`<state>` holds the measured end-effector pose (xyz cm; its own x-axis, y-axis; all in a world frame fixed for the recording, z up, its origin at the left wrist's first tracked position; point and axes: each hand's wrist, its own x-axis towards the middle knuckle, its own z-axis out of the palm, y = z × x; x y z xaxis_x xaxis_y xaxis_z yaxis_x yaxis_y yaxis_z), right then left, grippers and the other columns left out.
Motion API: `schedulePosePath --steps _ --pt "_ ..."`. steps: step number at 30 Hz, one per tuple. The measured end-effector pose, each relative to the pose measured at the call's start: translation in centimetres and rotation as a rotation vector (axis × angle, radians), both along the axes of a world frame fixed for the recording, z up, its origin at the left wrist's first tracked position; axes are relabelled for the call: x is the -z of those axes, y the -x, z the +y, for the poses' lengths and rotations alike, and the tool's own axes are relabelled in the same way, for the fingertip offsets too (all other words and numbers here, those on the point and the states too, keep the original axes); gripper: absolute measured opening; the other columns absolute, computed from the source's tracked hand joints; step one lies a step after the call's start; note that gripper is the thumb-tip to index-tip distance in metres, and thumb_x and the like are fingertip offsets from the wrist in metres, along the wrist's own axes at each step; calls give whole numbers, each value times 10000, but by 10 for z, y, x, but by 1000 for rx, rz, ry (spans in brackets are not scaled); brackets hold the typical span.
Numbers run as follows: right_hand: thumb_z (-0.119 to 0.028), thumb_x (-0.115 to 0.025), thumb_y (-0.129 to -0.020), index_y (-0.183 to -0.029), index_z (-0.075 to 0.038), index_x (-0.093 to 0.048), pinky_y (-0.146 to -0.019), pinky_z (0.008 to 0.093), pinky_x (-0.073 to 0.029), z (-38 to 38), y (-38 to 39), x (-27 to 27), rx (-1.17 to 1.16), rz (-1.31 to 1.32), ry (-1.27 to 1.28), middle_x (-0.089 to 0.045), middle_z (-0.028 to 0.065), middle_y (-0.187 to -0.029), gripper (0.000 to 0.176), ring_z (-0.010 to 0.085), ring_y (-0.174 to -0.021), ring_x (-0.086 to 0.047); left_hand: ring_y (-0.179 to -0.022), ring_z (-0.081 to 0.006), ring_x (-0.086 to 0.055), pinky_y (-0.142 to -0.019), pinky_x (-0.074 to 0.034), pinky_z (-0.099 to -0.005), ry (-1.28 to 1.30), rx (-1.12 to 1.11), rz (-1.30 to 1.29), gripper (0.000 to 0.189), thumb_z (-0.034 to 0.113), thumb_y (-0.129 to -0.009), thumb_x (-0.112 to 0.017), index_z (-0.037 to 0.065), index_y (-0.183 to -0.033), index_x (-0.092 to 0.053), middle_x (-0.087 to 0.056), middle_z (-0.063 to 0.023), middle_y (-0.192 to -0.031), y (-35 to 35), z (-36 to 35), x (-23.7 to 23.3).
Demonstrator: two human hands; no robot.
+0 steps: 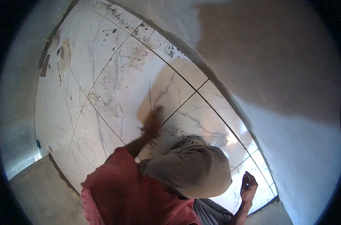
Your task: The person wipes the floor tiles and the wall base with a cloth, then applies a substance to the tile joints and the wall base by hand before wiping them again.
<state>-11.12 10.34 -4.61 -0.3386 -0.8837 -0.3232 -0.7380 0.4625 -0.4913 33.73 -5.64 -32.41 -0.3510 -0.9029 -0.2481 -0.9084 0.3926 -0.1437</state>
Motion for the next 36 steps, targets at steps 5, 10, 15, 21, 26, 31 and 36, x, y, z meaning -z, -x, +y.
schedulePosePath --steps 5,10,15,21,26,31,36 --pt "-15 -546 -840 -959 28 -596 -586 317 -486 -19 -5 2 -23 -5 -28 -620 163 -809 136 229 -664 -600 -1172 -310 -446 -945 -372 -453 38 163 461 518 181 -837 -480 -3 -1306 -361 -401 -205 -1316 52 -23 19" --pt "5 -534 -833 -969 31 -588 -603 328 -482 -11 5 9 -128 59 34 -622 162 -814 149 223 -681 -599 -896 -309 -572 -742 -474 -401 246 -714 363 285 221 -839 -506 8 -1027 -488 -570 -164 -1006 -138 -145 33" --pt "9 -533 -831 -970 31 -577 -604 325 -479 7 4 -9 -2 -5 -55 -620 164 -813 148 226 -677 -597 -929 -303 -577 -760 -470 -416 298 -1345 431 334 330 -881 -436 49 -1049 -503 -581 -167 -1049 -138 -86 -56" --pt "-7 -540 -833 -984 36 -588 -612 310 -481 -2 -6 -2 -78 18 64 -622 165 -818 164 221 -677 -600 -964 -395 -531 -823 -452 -447 352 -726 517 443 169 -802 -529 -19 -1184 -406 -481 -247 -1112 -88 -145 -21" --pt "35 -544 -802 -967 50 -580 -503 323 -454 -21 -6 -5 -152 42 97 -594 170 -751 169 246 -602 -578 -937 -401 -537 -787 -456 -467 344 -480 428 375 128 -791 -507 -20 -1124 -419 -476 -251 -1084 -106 -98 -15" --pt "18 -549 -805 -951 45 -591 -519 317 -446 -20 -3 -4 -121 41 118 -593 157 -750 155 229 -624 -575 -919 -409 -537 -791 -447 -475 359 -554 410 440 107 -772 -500 -24 -1181 -403 -506 -244 -1060 -111 -131 -11" --pt "27 -544 -795 -957 47 -588 -541 338 -456 -20 -1 5 -130 27 54 -594 167 -758 169 258 -646 -587 -945 -410 -526 -817 -440 -462 360 -690 477 422 111 -778 -497 -14 -1173 -414 -504 -240 -1081 -108 -155 -30"
